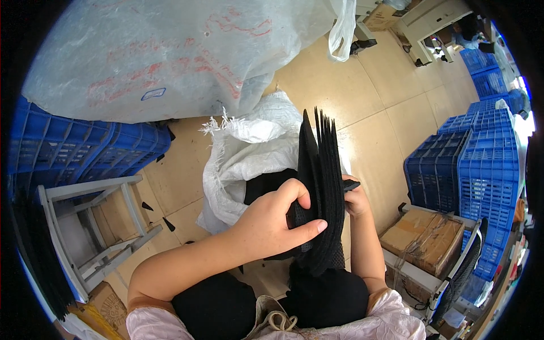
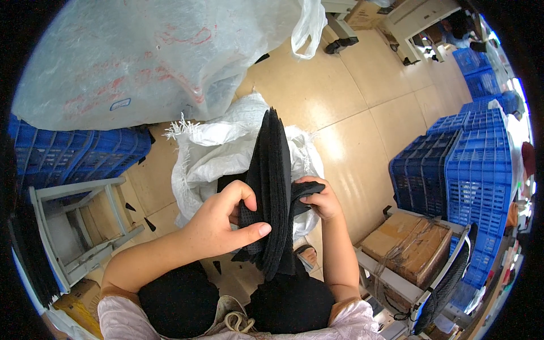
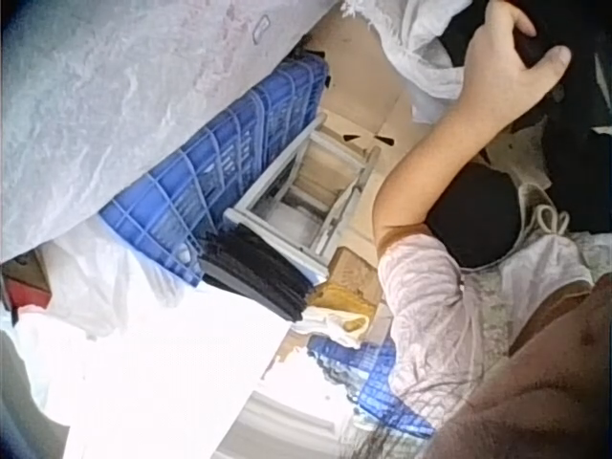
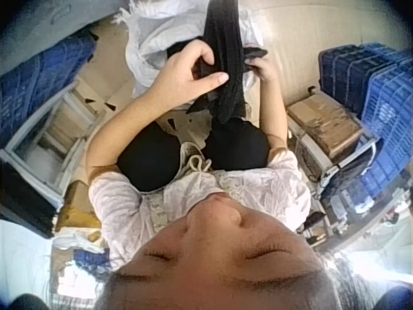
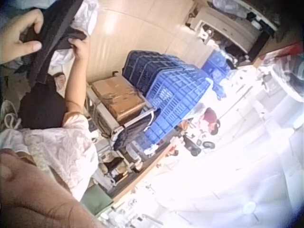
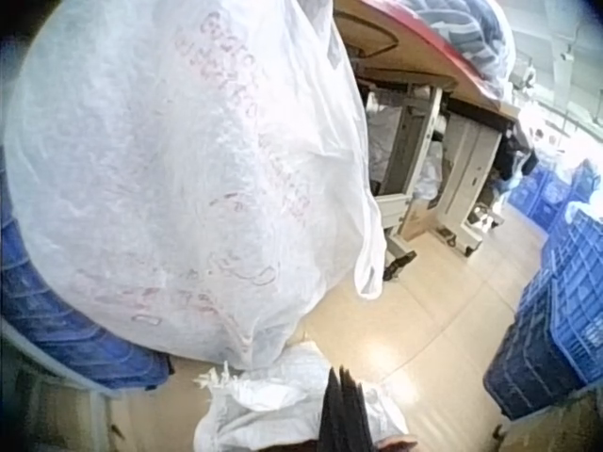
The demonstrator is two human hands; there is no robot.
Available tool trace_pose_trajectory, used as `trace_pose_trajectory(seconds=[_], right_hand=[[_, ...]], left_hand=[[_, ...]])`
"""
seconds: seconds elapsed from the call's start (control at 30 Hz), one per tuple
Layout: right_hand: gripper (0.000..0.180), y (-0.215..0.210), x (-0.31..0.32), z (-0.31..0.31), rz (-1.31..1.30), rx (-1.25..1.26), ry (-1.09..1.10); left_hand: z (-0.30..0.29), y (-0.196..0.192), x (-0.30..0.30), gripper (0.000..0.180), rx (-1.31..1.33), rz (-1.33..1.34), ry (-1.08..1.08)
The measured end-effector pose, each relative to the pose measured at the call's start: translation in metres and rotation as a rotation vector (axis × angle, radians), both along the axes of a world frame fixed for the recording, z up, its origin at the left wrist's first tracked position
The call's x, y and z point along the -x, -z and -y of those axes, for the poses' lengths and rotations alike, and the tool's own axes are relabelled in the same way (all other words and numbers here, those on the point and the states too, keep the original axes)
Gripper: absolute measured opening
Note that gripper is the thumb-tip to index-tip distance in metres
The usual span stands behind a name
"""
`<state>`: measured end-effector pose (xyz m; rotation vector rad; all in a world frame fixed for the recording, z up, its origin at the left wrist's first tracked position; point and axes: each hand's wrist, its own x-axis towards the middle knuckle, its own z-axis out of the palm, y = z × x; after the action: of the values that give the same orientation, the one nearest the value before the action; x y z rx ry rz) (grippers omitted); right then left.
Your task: Sorting and inspecting black fabric shoe upper components from a large sack.
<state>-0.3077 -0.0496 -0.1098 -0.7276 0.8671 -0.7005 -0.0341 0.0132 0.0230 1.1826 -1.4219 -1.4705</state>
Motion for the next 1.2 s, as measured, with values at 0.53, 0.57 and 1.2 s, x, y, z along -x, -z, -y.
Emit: trace_pose_trajectory(seconds=[0.53,0.57,1.2], right_hand=[[0.044,-0.005,0.000,-0.003,0.045,-0.027,0.008],[0.044,-0.005,0.000,-0.003,0.045,-0.026,0.009],[0.044,-0.013,-0.002,-0.002,-0.009,0.018,0.001]], left_hand=[[-0.003,0.001,0.000,0.049,-0.019,-0.027,0.023],[-0.003,0.000,0.000,0.049,-0.018,-0.027,0.025],[-0.003,-0.003,-0.002,0.055,-0.026,0.034,0.043]])
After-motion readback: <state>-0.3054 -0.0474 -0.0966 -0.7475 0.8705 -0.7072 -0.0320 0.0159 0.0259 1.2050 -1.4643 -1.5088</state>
